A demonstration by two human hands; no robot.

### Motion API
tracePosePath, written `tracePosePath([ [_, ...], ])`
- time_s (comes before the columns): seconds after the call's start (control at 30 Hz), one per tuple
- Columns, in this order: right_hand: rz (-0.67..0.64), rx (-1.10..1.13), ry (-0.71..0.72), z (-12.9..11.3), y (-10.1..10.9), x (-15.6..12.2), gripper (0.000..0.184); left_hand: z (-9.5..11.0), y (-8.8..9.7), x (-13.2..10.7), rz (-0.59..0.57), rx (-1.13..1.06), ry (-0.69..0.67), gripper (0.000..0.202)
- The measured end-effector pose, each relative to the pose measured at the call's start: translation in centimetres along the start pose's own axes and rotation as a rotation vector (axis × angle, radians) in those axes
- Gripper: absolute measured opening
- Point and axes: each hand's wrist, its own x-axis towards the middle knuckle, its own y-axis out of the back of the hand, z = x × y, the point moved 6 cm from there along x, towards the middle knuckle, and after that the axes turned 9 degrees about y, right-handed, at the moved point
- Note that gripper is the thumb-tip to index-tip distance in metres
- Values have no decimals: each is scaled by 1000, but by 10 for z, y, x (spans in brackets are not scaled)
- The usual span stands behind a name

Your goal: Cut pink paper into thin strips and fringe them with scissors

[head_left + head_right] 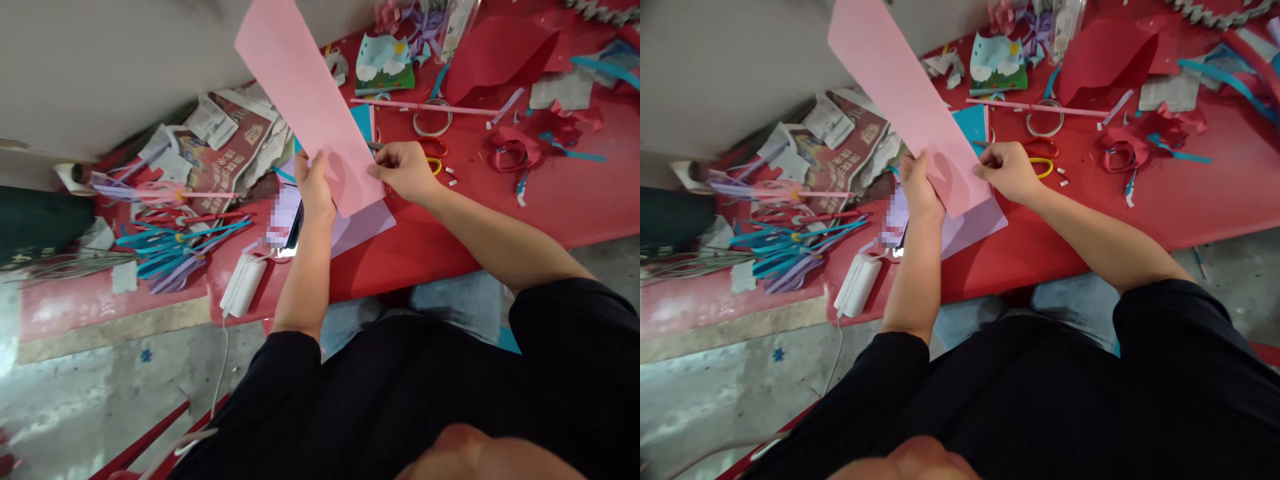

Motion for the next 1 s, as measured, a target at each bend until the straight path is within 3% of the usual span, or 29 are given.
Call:
tracePosePath([
  [0.2, 84, 4, -1, 11, 8, 6, 33, -6, -15, -16, 47, 159, 0, 67],
  [0.3, 51, 18, -23, 10, 6, 5, 32, -5, -8, -13, 105, 192, 12, 57],
  [0.43, -7, 41, -49, 5, -1, 0, 31, -2, 3, -6, 160, 165, -71, 47],
  [0.67, -4, 61, -46, -1, -1, -2, 34, -5, 12, 3, 179, 250, -109, 44],
  [1.0, -29, 21, -100, -9, 0, -4, 39, 14, 3, -2, 194, 347, -143, 21],
])
